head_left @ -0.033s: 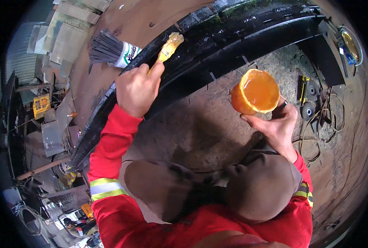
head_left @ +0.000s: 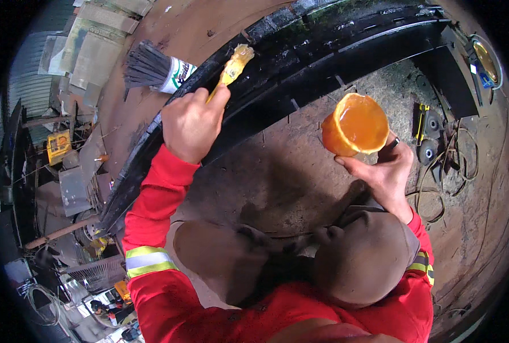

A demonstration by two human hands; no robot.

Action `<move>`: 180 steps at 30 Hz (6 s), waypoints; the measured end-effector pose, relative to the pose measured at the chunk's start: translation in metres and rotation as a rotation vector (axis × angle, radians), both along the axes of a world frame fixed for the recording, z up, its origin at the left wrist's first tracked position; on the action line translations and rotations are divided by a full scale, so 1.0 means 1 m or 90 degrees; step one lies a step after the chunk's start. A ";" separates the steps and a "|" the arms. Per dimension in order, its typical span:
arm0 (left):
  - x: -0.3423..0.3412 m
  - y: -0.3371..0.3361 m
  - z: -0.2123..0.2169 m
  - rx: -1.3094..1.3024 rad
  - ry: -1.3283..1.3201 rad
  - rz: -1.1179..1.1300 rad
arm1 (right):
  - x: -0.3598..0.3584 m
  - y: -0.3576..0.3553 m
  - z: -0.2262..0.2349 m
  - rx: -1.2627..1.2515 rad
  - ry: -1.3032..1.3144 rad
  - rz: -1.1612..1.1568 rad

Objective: The person applies a yellow substance to a black metal beam using a paintbrush. They repeatedly dip the brush into a small orange cup held in the other hand and spread the substance along the beam's surface. The person moves along the beam to cover different sections.

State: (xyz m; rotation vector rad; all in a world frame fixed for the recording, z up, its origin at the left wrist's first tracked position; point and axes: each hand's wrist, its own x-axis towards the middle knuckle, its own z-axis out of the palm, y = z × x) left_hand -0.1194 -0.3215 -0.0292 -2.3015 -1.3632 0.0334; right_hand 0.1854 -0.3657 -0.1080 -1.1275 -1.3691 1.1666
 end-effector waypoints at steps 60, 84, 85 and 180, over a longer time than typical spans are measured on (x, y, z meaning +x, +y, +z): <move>-0.164 -0.148 0.031 -0.250 -0.758 0.201 | -0.187 0.027 0.006 0.158 -0.155 0.269; -0.203 -0.124 0.160 0.061 -0.888 -0.051 | -0.185 0.033 0.002 0.142 -0.146 0.247; -0.183 -0.124 0.150 0.087 -0.852 -0.019 | -0.184 0.033 0.007 0.120 -0.153 0.251; -0.156 -0.144 -0.027 0.085 -0.373 0.253 | -0.137 0.039 0.020 0.078 0.001 0.118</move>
